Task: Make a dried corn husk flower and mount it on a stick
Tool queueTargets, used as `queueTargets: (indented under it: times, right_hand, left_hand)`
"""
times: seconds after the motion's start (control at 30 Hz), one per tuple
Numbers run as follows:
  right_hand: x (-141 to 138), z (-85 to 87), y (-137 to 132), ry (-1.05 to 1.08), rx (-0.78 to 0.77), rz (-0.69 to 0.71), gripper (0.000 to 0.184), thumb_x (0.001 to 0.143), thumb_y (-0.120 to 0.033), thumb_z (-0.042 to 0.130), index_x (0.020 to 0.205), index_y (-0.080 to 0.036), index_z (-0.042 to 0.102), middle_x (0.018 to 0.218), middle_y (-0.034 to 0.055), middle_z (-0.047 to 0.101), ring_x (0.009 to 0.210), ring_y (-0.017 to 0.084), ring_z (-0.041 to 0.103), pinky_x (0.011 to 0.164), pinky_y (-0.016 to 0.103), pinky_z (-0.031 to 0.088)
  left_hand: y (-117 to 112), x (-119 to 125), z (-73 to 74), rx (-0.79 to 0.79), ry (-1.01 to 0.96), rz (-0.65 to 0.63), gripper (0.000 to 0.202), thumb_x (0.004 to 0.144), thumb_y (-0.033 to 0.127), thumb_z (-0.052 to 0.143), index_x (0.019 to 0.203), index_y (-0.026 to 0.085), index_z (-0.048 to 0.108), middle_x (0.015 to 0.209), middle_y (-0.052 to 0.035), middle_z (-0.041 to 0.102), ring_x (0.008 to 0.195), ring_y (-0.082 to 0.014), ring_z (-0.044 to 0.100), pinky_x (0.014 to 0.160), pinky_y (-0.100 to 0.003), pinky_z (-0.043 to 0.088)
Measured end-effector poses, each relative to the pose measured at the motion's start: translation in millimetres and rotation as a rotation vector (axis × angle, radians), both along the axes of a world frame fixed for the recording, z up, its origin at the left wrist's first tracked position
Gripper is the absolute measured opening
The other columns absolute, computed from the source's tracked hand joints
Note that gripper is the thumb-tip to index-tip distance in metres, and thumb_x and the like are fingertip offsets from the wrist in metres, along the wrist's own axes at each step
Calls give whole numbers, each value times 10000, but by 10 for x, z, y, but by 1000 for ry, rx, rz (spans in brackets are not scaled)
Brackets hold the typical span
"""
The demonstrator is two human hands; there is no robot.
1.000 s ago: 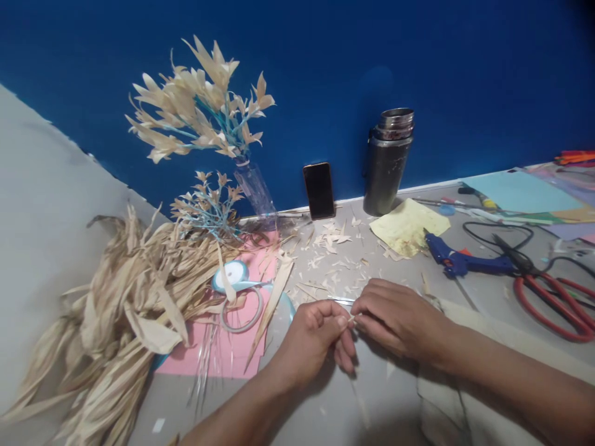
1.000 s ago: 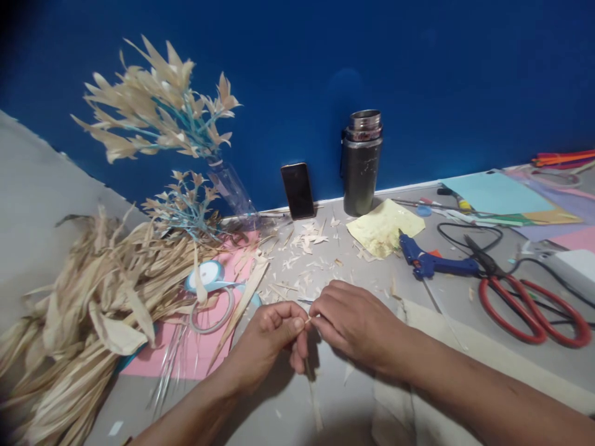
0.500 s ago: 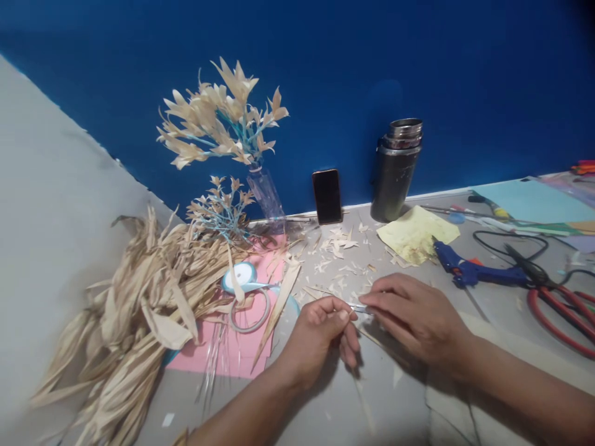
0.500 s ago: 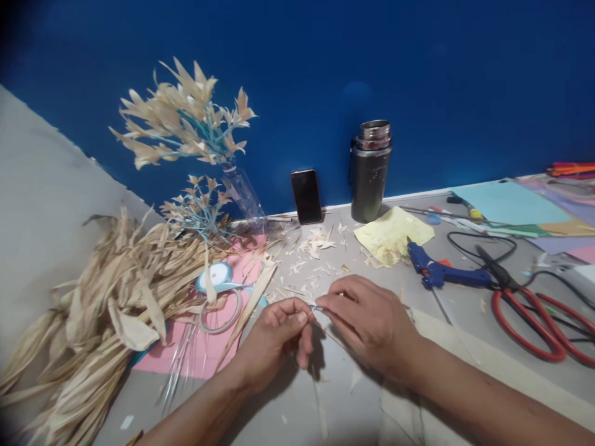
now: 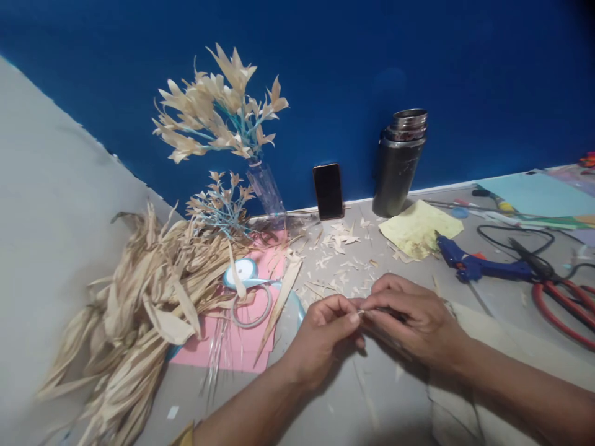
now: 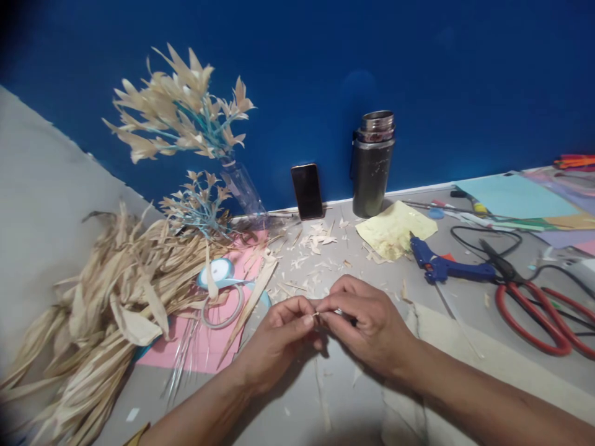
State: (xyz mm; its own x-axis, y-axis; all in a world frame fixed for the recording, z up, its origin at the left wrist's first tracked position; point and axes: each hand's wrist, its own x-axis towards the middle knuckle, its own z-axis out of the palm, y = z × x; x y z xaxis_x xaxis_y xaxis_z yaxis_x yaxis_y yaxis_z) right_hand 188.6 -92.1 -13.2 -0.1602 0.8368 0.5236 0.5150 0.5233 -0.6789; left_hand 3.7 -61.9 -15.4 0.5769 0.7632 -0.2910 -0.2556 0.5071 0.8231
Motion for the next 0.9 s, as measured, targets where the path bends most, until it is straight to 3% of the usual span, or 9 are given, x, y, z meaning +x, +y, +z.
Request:
queueTargets:
  times: [0.13, 0.33, 0.47, 0.6, 0.67, 0.77, 0.9]
  right_hand:
    - [-50, 19, -20, 115, -137, -26, 171, 899, -161, 620, 808, -214, 755, 752, 23, 653, 688, 138, 630, 615, 235, 476]
    - [3, 106, 9, 112, -281, -9, 175, 881, -155, 577, 875, -213, 741, 826, 27, 706, 722, 151, 647, 629, 250, 477]
    - [36, 57, 26, 24, -198, 83, 159, 919, -179, 591, 966, -204, 741, 890, 48, 723, 781, 153, 660, 681, 250, 483]
    - [55, -29, 19, -181, -6, 82, 202, 983, -218, 545, 879, -181, 714, 823, 57, 706, 751, 159, 640, 681, 268, 445]
    - [59, -40, 10, -302, -8, 60, 239, 998, -241, 509, 858, -179, 692, 814, 64, 694, 743, 176, 627, 673, 291, 420]
    - [54, -6, 10, -338, -149, 41, 260, 993, -249, 467, 840, -182, 666, 801, 59, 679, 713, 181, 602, 651, 303, 388]
    - [38, 88, 47, 18, -479, -33, 216, 927, -296, 524, 782, -192, 646, 734, 19, 655, 680, 158, 569, 648, 281, 403]
  left_hand:
    - [-5, 19, -36, -121, -132, -64, 338, 691, 338, 878, 730, 131, 613, 731, -81, 717, 672, -173, 688, 686, -295, 535]
    - [33, 10, -21, -163, -122, -44, 291, 698, 285, 865, 696, 113, 629, 671, -43, 684, 504, -116, 617, 538, -239, 493]
    - [41, 9, -3, -133, -52, -48, 304, 690, 312, 858, 669, 120, 622, 631, -36, 667, 467, -103, 579, 501, -228, 469]
    - [31, 7, 44, 18, 102, -18, 267, 735, 307, 811, 666, 124, 629, 602, -33, 657, 477, -94, 560, 533, -226, 468]
    - [28, 0, 73, 102, 201, 1, 241, 756, 294, 787, 671, 127, 635, 573, -28, 641, 488, -100, 559, 534, -224, 460]
    - [48, -21, 101, 169, 292, 26, 221, 771, 286, 769, 687, 133, 634, 583, -33, 645, 487, -109, 550, 510, -231, 450]
    - [109, -54, 107, 145, 148, 170, 230, 803, 329, 767, 806, 159, 611, 659, -14, 673, 480, -83, 520, 516, -219, 429]
